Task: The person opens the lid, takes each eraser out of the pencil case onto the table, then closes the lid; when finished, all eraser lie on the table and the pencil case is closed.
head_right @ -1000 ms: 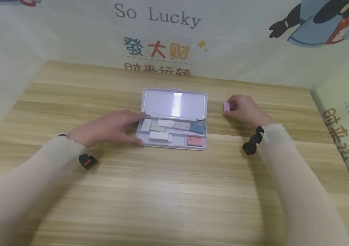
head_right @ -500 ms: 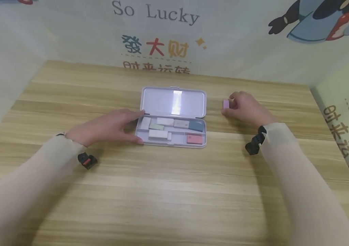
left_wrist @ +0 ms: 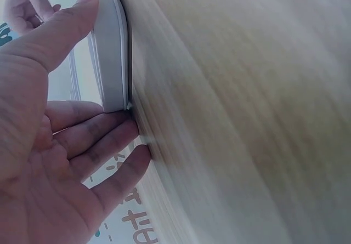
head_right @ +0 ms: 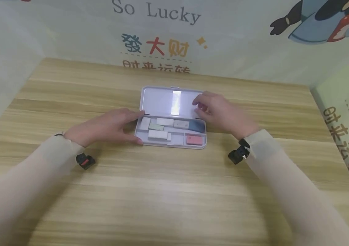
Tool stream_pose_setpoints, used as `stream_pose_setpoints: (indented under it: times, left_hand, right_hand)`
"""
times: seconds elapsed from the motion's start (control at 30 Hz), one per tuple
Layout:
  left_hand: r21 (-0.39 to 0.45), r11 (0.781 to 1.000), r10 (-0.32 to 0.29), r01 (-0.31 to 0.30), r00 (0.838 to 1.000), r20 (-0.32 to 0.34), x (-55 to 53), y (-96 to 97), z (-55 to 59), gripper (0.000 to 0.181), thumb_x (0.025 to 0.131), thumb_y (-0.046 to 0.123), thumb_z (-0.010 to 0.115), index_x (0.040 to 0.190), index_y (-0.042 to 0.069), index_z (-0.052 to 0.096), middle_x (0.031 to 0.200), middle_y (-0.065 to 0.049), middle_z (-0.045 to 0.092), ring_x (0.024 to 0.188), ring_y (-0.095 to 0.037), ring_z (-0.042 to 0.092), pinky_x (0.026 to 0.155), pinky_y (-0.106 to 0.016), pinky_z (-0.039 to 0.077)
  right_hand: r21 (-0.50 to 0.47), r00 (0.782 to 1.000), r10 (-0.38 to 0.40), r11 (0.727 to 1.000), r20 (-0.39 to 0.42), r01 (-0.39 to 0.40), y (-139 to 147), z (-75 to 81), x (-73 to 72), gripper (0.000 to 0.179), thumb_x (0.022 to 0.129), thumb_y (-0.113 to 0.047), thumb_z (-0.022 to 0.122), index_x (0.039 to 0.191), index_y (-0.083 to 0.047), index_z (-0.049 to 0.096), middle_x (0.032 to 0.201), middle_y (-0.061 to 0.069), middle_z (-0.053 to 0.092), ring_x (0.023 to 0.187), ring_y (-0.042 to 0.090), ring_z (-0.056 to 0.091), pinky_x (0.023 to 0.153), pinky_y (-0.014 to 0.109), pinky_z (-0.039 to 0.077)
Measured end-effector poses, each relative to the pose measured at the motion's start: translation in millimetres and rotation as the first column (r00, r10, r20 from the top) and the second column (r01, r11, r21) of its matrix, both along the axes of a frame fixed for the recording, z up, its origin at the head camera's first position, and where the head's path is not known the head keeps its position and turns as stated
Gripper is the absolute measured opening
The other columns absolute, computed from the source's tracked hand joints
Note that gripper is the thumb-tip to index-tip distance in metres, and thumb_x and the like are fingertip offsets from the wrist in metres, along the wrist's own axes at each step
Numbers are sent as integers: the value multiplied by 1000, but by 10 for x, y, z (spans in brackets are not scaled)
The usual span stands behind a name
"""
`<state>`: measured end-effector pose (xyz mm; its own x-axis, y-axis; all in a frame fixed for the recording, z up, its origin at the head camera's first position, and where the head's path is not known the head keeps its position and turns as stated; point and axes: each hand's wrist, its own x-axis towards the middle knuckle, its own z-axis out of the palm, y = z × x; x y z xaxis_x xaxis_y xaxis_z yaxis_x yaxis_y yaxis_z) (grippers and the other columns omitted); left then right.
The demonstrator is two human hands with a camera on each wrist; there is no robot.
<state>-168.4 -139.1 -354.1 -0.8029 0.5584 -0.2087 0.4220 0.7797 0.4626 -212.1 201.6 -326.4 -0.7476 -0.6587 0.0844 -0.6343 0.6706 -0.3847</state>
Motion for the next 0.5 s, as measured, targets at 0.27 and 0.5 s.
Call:
stream_pose_setpoints:
  times: [0.27, 0.5]
  left_hand:
    - [-4, 1000, -12, 12, 1000, -13, 7, -12, 13, 101, 85, 50, 85, 161, 2, 38, 161, -17, 50, 149, -33, 49, 127, -49, 39]
    - [-14, 999, -41, 41, 999, -31, -10, -9, 14, 100, 87, 50, 83, 160, 0, 38, 159, -19, 52, 146, -34, 52, 125, -50, 42]
  right_hand:
    - [18, 969, 226, 973, 103, -229, -497, -93, 277, 26, 100, -10, 69, 125, -4, 70, 118, 11, 72, 103, 22, 67, 93, 41, 60]
    - [38, 935, 337, 939, 114, -343, -640, -108, 349, 38, 99, -6, 68, 136, -10, 66, 130, 10, 67, 118, 23, 63, 105, 43, 58]
